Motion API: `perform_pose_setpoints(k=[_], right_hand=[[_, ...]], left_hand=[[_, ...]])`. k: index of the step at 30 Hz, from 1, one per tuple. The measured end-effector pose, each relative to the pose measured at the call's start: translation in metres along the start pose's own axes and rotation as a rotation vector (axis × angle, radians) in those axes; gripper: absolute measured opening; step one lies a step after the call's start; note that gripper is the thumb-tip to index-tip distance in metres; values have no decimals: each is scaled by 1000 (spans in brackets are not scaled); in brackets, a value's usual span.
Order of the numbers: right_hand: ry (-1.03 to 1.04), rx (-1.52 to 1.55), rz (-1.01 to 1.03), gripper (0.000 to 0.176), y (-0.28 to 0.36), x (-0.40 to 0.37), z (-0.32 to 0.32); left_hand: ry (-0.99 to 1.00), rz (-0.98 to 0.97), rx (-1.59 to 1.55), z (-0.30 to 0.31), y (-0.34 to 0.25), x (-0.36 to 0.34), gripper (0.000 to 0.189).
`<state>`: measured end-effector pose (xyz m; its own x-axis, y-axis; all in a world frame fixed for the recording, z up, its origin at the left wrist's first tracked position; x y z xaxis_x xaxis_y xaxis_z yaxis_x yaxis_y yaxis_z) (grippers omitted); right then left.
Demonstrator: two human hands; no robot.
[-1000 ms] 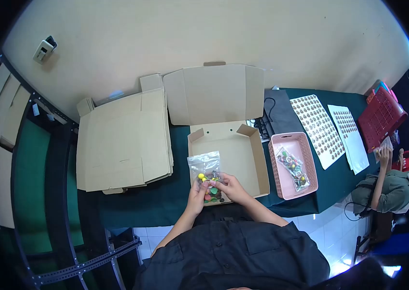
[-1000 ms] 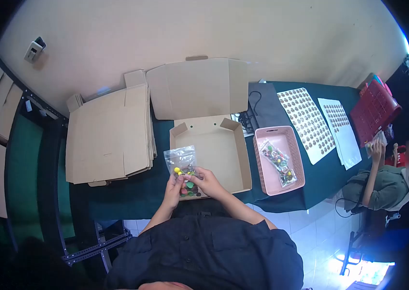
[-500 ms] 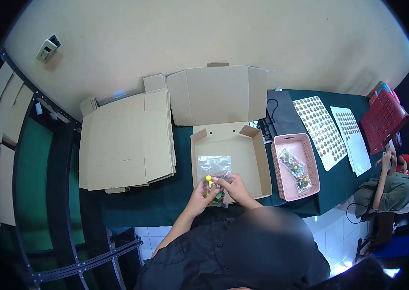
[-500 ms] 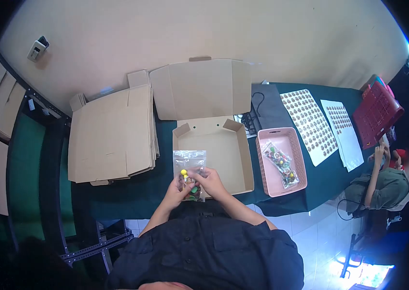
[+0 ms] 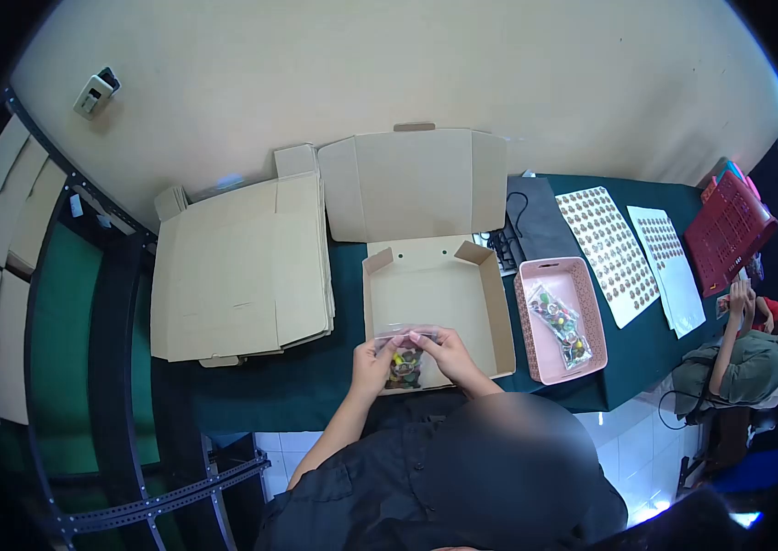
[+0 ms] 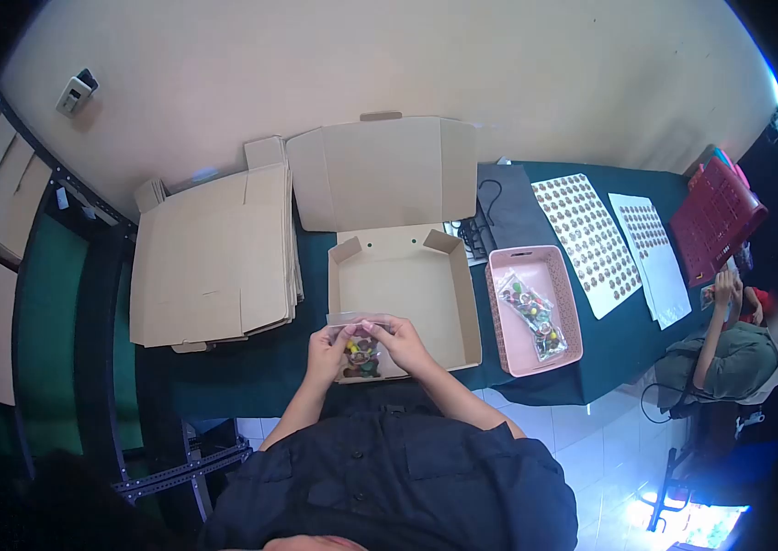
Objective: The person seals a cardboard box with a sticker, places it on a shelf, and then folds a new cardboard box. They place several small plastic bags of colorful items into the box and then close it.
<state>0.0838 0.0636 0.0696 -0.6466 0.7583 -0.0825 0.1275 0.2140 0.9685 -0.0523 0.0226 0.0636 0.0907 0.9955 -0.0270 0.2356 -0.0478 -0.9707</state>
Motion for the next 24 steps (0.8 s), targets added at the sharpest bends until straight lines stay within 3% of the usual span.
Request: perform_pose_setpoints(k=[5, 9, 10, 13, 14, 16, 19, 20, 24], right_hand=[[294, 68, -83, 36, 23, -4, -6], [355, 18, -107, 40, 25, -3, -7], [341, 35, -105, 40, 20, -2, -9], [306, 7, -35, 38, 5, 4, -10], [188, -4, -11, 40, 7, 7, -6], [-15, -32, 25, 42, 13, 9, 1], [-108, -128, 54, 42, 21, 8, -5], [-66, -475, 184, 38, 17, 11, -3], [-33, -638, 390, 35, 34, 7, -28]], left_hand=[[23, -19, -191, 2, -6, -9, 35], [-45, -18, -274, 15, 4, -10, 41], [-109, -26, -226, 20, 4, -11, 42], [-51, 34, -86, 29, 5, -5, 43], [-46, 24, -81, 27, -2, -4, 43], [-226, -170, 60, 22, -28, -4, 42], [-171, -164, 117, 16, -22, -9, 42], [-142, -188, 131, 12, -16, -9, 41], [-129, -263, 36, -7, -10, -6, 45]])
Point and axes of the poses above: each hand's wrist, its own x-axis towards the middle knuckle, its own z-axis out of the back of the hand, y = z × x, the point moved 4 cm from there along x, towards the middle knuckle, and after that the axes turned 11 degrees about y, right-handed, at the moved point
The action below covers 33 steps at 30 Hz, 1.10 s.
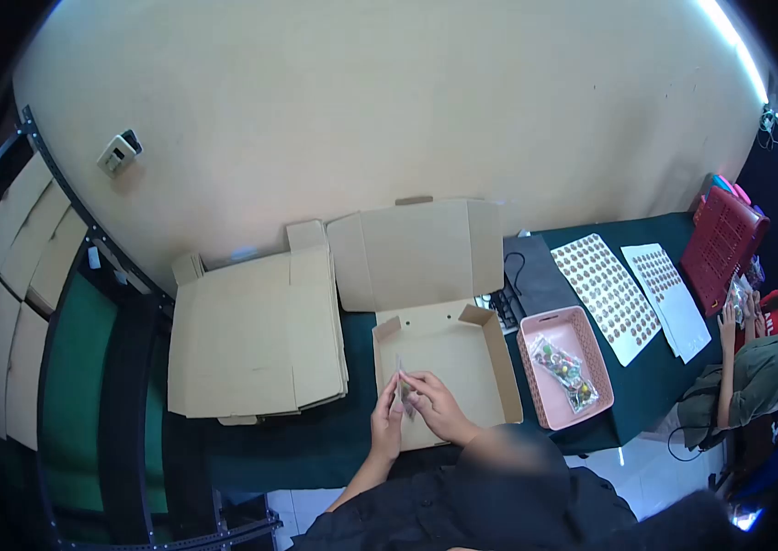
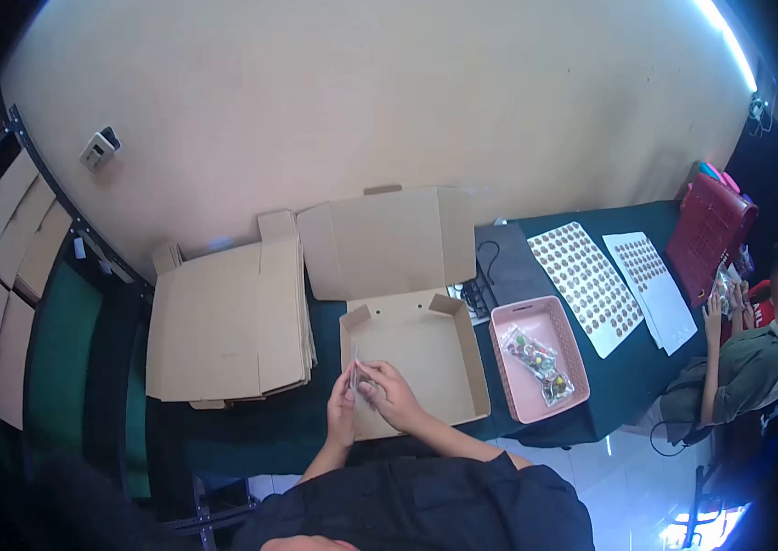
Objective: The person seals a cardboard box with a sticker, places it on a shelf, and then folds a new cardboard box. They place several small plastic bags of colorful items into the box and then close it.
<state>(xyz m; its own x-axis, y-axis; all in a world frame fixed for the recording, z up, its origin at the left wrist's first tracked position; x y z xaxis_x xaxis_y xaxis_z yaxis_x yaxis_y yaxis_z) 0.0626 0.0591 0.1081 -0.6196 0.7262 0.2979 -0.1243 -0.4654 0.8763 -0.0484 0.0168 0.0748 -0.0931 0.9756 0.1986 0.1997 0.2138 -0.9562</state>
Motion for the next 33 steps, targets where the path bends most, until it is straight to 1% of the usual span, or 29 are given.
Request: perform_pose_setpoints(k=[2, 3, 5, 6, 7, 9, 10, 11, 13, 14, 15, 16, 17, 18, 19, 21, 22, 23, 25, 26, 27, 29, 30, 31, 33], right_hand=[[-49, -63, -52, 33, -4, 0, 2], [-56, -67, -41, 33, -4, 0, 3], [-223, -23, -144, 34, -7, -1, 10], [-359, 10, -173, 39, -18, -4, 11], [-361, 9, -167, 39, -24, -3, 11], [-325, 194, -217, 42, -39, -7, 10], [-243, 343, -246, 36, -48, -10, 6], [-224, 344, -236, 36, -46, -11, 8], [-176, 286, -246, 21, -30, -8, 13], [-140, 294, -224, 21, -24, -4, 14], [-150, 387, -269, 17, -22, -3, 15], [-158, 480, -323, 17, -22, -5, 14], [-119, 492, -317, 17, -21, -6, 12], [-125, 498, -372, 20, -24, -7, 11], [-138, 502, -426, 23, -28, -8, 11], [-129, 549, -406, 25, -29, -10, 8], [-144, 585, -392, 27, -30, -10, 10], [-136, 580, -393, 27, -30, -9, 13], [-224, 749, -526, 30, -38, -9, 18], [-192, 741, -532, 32, -43, -9, 17], [-191, 736, -529, 32, -46, -9, 16], [-189, 752, -555, 32, -47, -11, 5], [-166, 795, -537, 33, -46, -11, -2], [-166, 791, -533, 33, -43, -8, -7], [-164, 797, -525, 34, -37, -6, -18]], left_hand=[[-23, 13, -74, 1, 4, 0, 44], [-16, 2, -70, 3, 5, -2, 44], [81, 115, 229, 1, 3, 0, 44], [39, 43, 197, -8, -8, 0, 31], [40, 37, 199, -9, -10, 3, 31], [20, 90, 66, -6, -9, 2, 21], [49, 87, 96, -4, -7, 3, 23], [31, 77, 99, -2, -8, 2, 23], [20, 103, -25, 1, -6, 1, 27], [47, 62, 53, 4, -7, 1, 32], [7, 47, 66, 9, -7, 2, 32], [40, 86, 63, 11, -4, 0, 33], [75, 126, 58, 14, 1, -1, 34], [144, 143, -15, 16, 3, -1, 35], [118, 133, -3, 22, 4, -1, 35], [254, 135, 29, 19, -7, 0, 38], [213, 90, 141, 22, -8, -1, 36], [205, 87, 136, 22, -10, -1, 36], [47, 23, 158, 27, -18, 0, 35], [114, 109, 211, 32, -8, -1, 42], [114, 103, 209, 33, -2, -5, 42], [371, 210, 407, 24, 12, -13, 47], [377, 154, 453, 19, 12, -18, 60], [377, 148, 452, 16, 13, -20, 60], [203, 53, 740, 12, 1, -25, 72]])
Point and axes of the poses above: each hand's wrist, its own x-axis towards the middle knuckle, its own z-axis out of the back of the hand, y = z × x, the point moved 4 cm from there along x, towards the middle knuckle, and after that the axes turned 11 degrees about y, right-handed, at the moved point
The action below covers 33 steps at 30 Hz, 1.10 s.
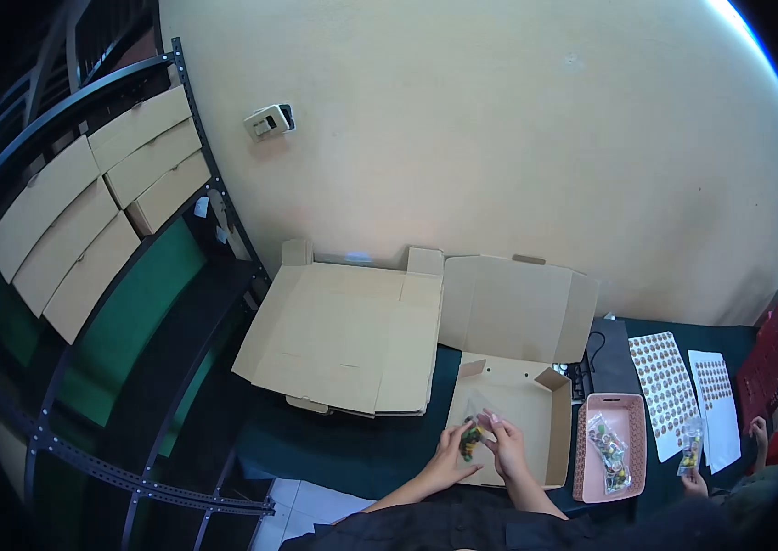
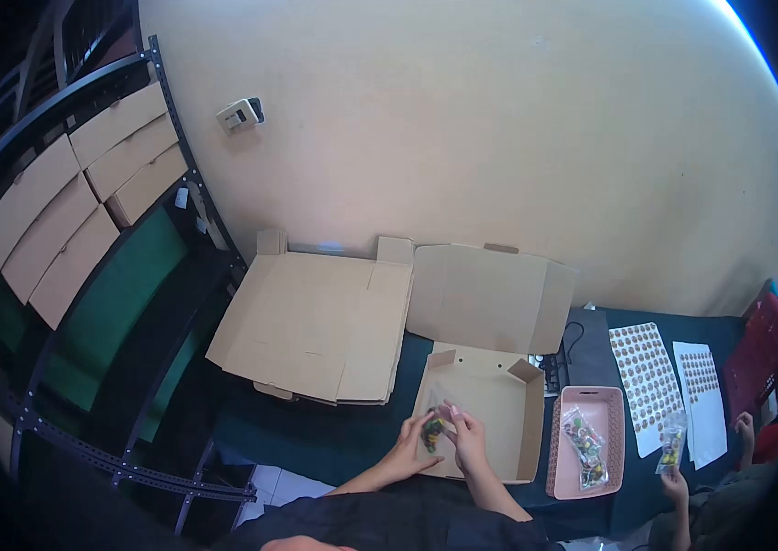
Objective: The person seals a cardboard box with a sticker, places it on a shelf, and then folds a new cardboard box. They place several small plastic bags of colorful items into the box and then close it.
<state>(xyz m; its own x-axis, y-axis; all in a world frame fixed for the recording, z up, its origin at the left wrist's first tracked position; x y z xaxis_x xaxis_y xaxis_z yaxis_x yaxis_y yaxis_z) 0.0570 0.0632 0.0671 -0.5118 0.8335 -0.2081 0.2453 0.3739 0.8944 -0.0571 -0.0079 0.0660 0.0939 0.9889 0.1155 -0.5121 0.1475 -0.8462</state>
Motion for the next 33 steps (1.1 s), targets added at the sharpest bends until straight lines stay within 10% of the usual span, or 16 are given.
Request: perform_pose_setpoints(k=[10, 13, 17, 28, 33], right_hand=[[58, -6, 84, 41, -10, -1, -18], [-165, -348, 189, 42, -8, -8, -17], [225, -74, -15, 37, -38, -1, -6], [135, 72, -180, 31, -43, -1, 4], [32, -139, 110, 29, -20, 1, 4]], left_hand=[[73, 118, -289, 21, 29, 8, 44], [95, 202, -878, 2, 55, 9, 46], [202, 258, -800, 1, 42, 5, 49], [147, 278, -921, 3, 56, 2, 52], [326, 146, -754, -1, 35, 1, 59]])
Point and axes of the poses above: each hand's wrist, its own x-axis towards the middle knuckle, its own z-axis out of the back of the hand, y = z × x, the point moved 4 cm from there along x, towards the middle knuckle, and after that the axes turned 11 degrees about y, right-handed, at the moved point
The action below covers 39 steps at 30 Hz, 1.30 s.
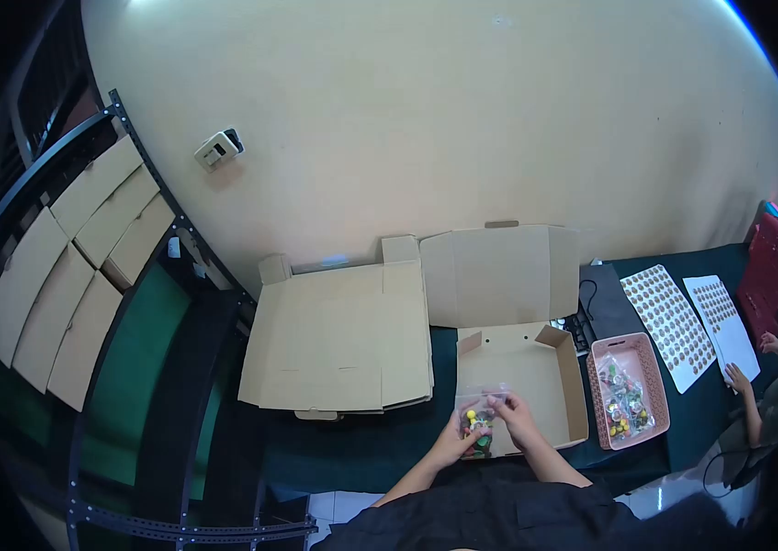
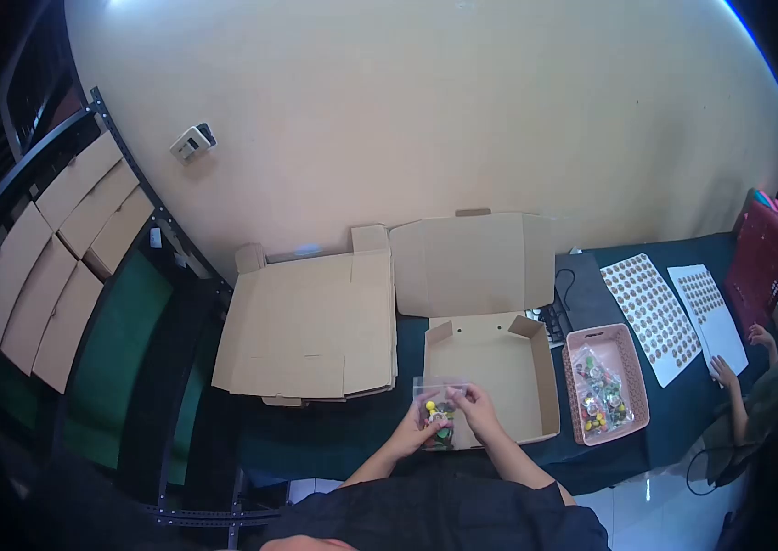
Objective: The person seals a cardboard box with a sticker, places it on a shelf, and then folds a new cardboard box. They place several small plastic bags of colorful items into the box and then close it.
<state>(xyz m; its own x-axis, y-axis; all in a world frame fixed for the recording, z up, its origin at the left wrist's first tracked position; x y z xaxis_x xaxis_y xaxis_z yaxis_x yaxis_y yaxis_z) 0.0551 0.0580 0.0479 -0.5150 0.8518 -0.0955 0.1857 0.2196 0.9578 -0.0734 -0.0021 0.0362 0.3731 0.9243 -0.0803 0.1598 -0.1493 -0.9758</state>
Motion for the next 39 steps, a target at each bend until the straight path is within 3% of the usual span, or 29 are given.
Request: perform_pose_setpoints(k=[8, 10, 11, 13, 15, 17, 19, 21, 24, 26, 28, 30, 32, 37, 39], right_hand=[[-46, -12, -22, 22, -7, 0, 16], [133, -314, -35, 22, -5, 1, 10], [133, -312, -34, 22, -3, -1, 7], [278, -291, -103, 23, -1, -5, -6], [303, -230, -84, 25, 1, -6, -6], [380, -173, -70, 27, 9, -8, -7], [403, -223, -79, 28, 26, -13, -6], [421, -276, -83, 29, 30, -13, -2], [399, -325, -63, 28, 32, -14, 2], [132, -371, 139, 27, 48, -17, 8], [28, -400, 225, 25, 54, -17, 10], [-77, -425, 307, 23, 61, -19, 7], [-23, -773, 511, 25, 72, -23, -15], [48, -798, 463, 38, 57, -22, -29], [-67, -782, 344, 35, 48, -18, -21]], left_hand=[[-2, -90, 80, -17, -16, -3, 59], [-234, -255, -3, 1, -8, 5, 42], [-234, -254, 0, 6, -7, 6, 42], [-302, -96, 33, 22, 0, 3, 20], [-300, -110, 33, 25, -10, 1, 20], [-232, -157, 278, 29, -17, 0, 31], [-160, -149, 268, 28, -26, -4, 36], [31, -65, -22, 22, -25, -3, 39], [-24, -151, -73, 22, -31, -4, 44], [-56, -205, -89, 24, -34, -2, 47], [-158, -276, -60, 28, -38, -3, 53], [-134, -260, -6, 24, -36, -3, 53], [-111, -281, 50, 11, -38, -1, 52], [-162, -326, 140, -3, -17, 5, 56], [-167, -303, 170, -5, -24, 3, 56]])
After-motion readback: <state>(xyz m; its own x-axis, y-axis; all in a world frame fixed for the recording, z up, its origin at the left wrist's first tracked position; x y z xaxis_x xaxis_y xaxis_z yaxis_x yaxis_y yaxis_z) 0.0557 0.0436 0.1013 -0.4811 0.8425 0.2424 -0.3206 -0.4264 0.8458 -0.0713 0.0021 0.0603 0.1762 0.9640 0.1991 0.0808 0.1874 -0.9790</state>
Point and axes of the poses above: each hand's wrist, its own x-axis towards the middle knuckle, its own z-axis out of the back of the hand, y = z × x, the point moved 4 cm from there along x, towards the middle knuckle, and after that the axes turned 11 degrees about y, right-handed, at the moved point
